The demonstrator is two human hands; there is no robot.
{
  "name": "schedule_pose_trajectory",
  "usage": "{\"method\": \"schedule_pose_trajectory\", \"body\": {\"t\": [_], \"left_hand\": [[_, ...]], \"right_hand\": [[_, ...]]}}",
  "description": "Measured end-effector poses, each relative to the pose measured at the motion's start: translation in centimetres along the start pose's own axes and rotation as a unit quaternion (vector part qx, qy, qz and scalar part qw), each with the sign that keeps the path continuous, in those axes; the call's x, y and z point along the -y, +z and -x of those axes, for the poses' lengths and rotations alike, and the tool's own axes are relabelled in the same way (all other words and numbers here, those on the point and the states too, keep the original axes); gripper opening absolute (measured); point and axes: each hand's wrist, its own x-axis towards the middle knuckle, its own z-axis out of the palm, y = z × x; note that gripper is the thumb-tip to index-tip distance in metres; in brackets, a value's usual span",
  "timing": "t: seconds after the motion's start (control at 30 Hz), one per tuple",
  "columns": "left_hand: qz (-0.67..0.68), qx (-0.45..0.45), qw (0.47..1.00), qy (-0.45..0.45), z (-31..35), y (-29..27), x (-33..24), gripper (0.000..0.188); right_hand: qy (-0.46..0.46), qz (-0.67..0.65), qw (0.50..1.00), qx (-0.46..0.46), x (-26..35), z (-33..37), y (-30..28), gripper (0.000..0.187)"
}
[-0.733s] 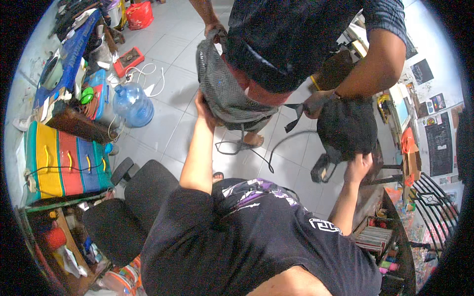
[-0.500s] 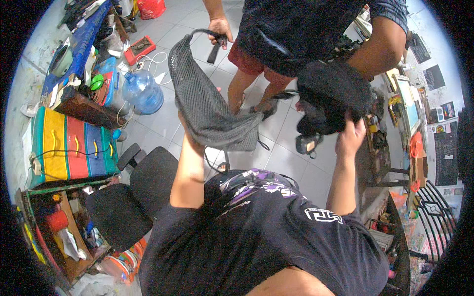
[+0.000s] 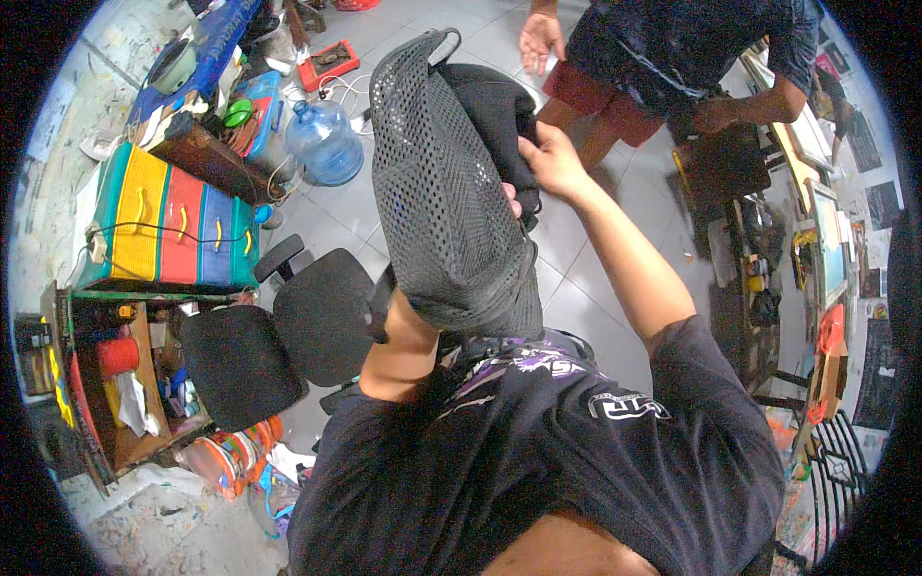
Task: The person assembles flat-packed cardboard boxes by folding and interlocking the flaps. They handle multiple boxes one at a time, folding sides and securing tabs, then place the assembled boxes on a nearby surface.
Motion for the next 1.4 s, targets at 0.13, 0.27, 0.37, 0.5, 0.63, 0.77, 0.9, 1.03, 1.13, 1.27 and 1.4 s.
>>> {"method": "schedule_pose_trajectory", "body": {"t": [0.13,0.27,0.37,0.5,0.63,0.77,0.9,1.03,1.13,1.27,1.4], "left_hand": [[0.046,0.082,0.995,-0.029,-0.7,0.7,0.3,0.050],[-0.119,-0.044,0.977,0.169,-4.4,-6.8,1.0,0.051],[-0.139,-0.118,0.962,0.203,-4.5,4.3,0.0,0.053],[-0.113,-0.140,0.952,0.249,-6.5,6.0,-0.7,0.053],[-0.106,-0.108,0.950,0.274,-8.5,6.3,-0.6,0.050],[-0.118,-0.121,0.932,0.320,-10.0,5.0,-0.1,0.051],[-0.120,-0.175,0.915,0.343,-10.4,6.0,0.0,0.053],[-0.103,-0.230,0.898,0.360,-10.2,5.4,0.1,0.050],[-0.130,-0.229,0.901,0.343,-8.9,4.4,1.2,0.049],[-0.134,-0.197,0.956,0.170,-7.0,1.6,1.5,0.052],[-0.175,-0.182,0.968,0.013,-4.6,1.3,0.0,0.050]], "right_hand": [[0.001,0.014,1.000,0.012,-3.5,-1.3,1.7,0.027],[0.044,-0.033,0.998,-0.028,-4.0,-1.0,2.2,0.035],[-0.022,-0.050,0.964,-0.260,-3.9,0.3,1.1,0.043],[0.009,-0.111,0.958,-0.265,0.4,6.5,-1.9,0.020],[0.019,-0.209,0.967,-0.148,2.9,10.2,-1.2,0.016],[-0.031,-0.143,0.968,-0.205,4.2,8.8,-0.3,0.021],[-0.022,-0.261,0.941,-0.213,3.2,7.4,0.2,0.021],[0.112,-0.125,0.985,-0.047,1.3,6.4,-5.6,0.018],[0.110,-0.207,0.955,-0.182,2.8,1.7,-12.7,0.032],[0.031,-0.173,0.983,0.045,8.3,-6.6,-12.4,0.036],[-0.065,0.140,0.982,0.110,8.8,-13.2,-6.2,0.033]]}}
